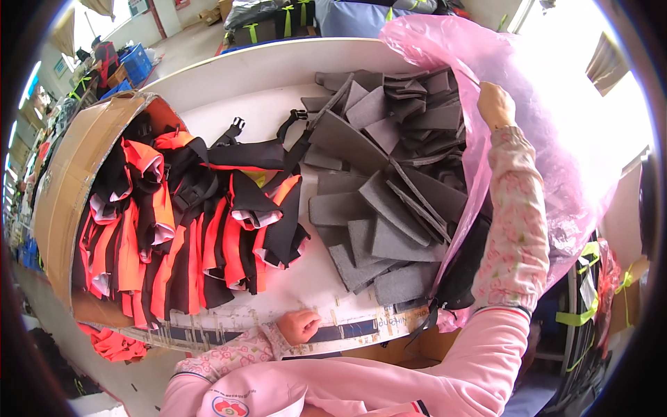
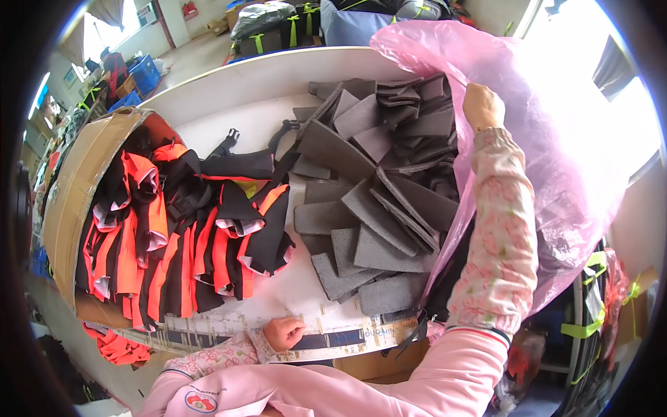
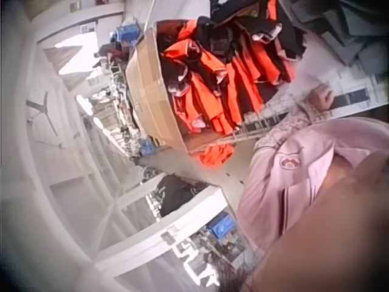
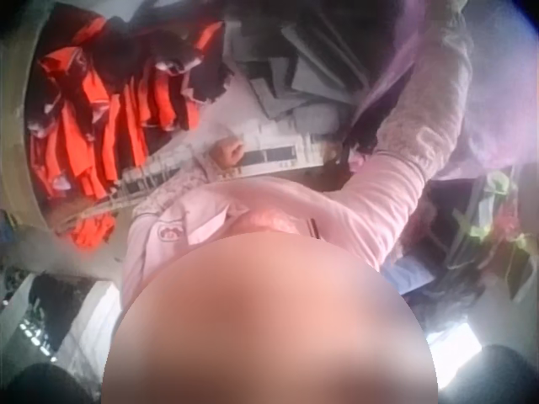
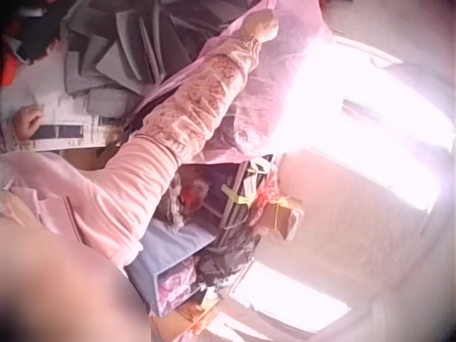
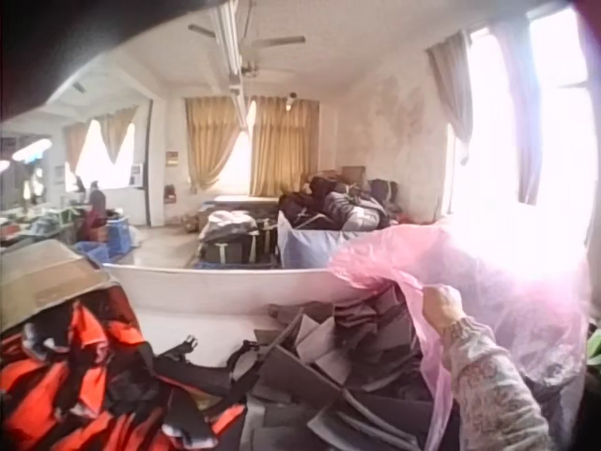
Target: The recorder is inserting foam padding into fabric sleeves, which appear to be components for life jackets, using a wooden stick to push the material inside.
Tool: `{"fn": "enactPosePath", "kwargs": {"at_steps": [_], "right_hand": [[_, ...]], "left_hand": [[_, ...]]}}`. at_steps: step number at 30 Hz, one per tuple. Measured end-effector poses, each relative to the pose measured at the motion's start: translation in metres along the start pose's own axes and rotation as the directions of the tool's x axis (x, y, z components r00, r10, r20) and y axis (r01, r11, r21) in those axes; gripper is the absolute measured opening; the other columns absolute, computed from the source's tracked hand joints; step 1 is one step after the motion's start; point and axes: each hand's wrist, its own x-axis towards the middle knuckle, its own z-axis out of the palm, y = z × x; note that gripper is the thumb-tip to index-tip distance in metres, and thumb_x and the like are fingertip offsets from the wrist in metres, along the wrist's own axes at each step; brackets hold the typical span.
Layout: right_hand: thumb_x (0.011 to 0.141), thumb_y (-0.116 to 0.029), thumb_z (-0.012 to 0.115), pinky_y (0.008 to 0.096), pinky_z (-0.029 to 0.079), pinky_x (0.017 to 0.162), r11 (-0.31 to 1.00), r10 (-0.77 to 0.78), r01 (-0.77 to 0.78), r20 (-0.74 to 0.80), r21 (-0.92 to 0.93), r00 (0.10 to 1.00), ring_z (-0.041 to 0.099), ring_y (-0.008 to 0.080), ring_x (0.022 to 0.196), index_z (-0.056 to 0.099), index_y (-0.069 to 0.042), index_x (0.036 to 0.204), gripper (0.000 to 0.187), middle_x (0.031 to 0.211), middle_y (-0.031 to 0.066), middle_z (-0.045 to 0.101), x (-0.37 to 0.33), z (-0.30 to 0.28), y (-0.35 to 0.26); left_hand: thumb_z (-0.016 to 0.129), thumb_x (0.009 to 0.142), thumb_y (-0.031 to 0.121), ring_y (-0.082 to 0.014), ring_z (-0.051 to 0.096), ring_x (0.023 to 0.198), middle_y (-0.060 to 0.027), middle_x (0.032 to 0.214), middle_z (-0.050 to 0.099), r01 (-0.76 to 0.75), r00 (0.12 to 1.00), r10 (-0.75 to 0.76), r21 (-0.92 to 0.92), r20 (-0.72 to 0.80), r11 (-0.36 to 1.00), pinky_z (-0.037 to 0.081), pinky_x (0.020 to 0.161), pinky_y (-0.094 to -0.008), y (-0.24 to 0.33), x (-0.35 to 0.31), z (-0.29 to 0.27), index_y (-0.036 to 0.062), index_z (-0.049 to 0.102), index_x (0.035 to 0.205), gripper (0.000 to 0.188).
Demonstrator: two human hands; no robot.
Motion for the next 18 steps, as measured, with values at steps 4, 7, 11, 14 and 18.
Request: {"fn": "enactPosePath", "kwargs": {"at_steps": [4, 7, 11, 14, 18], "right_hand": [[0.083, -0.014, 0.045, 0.0423, 0.050, 0.077, 0.982, 0.189, -0.189, 0.048, -0.005, 0.981, 0.063, 0.0331, 0.090, 0.067, -0.006, 0.091, 0.025, 0.093, 0.0189, 0.064, 0.031, 0.054, -0.018], [0.085, -0.015, 0.045, 0.0421, 0.050, 0.080, 0.973, 0.230, -0.231, 0.114, -0.008, 0.966, 0.063, 0.0323, 0.093, 0.067, -0.005, 0.094, 0.026, 0.097, 0.0184, 0.064, 0.047, 0.086, -0.029], [0.084, -0.013, 0.047, 0.0407, 0.048, 0.085, 0.984, 0.177, -0.170, 0.364, -0.050, 0.914, 0.059, 0.0321, 0.102, 0.063, -0.006, 0.107, 0.029, 0.109, 0.0194, 0.060, 0.048, 0.106, -0.043], [0.081, -0.011, 0.049, 0.0414, 0.048, 0.084, 0.999, 0.040, -0.024, 0.425, -0.043, 0.904, 0.059, 0.0339, 0.100, 0.062, -0.006, 0.108, 0.030, 0.107, 0.0202, 0.060, 0.042, 0.107, -0.047], [0.078, -0.007, 0.050, 0.0415, 0.048, 0.081, 0.990, -0.111, 0.138, 0.547, -0.008, 0.830, 0.059, 0.0364, 0.097, 0.062, -0.003, 0.106, 0.031, 0.102, 0.0225, 0.061, 0.022, 0.093, -0.035]], "left_hand": [[0.061, 0.076, 0.003, -0.0231, 0.052, 0.050, -0.0087, 0.062, 0.053, 0.006, 1.000, -0.006, -0.005, 0.025, 1.000, 0.041, 0.045, -0.0327, -0.001, 0.001, 0.000, 0.0046, 0.058, 0.081, 0.007], [0.061, 0.074, 0.001, -0.0218, 0.051, 0.049, -0.0081, 0.063, 0.054, 0.001, 1.000, -0.001, -0.003, 0.031, 1.000, 0.040, 0.044, -0.0316, -0.001, 0.001, 0.000, 0.0041, 0.058, 0.083, 0.010], [0.061, 0.074, 0.003, -0.0242, 0.055, 0.053, -0.0079, 0.066, 0.056, 0.022, 0.999, -0.021, -0.031, 0.034, 0.999, 0.042, 0.046, -0.0339, -0.004, 0.000, 0.002, 0.0054, 0.057, 0.083, 0.010], [0.061, 0.074, 0.003, -0.0247, 0.055, 0.053, -0.0081, 0.066, 0.055, -0.001, 1.000, 0.001, -0.036, 0.018, 0.999, 0.042, 0.046, -0.0339, -0.006, -0.001, 0.001, 0.0056, 0.057, 0.083, 0.010], [0.061, 0.075, 0.004, -0.0252, 0.055, 0.052, -0.0085, 0.065, 0.055, 0.010, 0.999, -0.009, -0.038, 0.035, 0.999, 0.042, 0.045, -0.0343, 0.000, 0.003, -0.003, 0.0061, 0.056, 0.082, 0.009]]}}
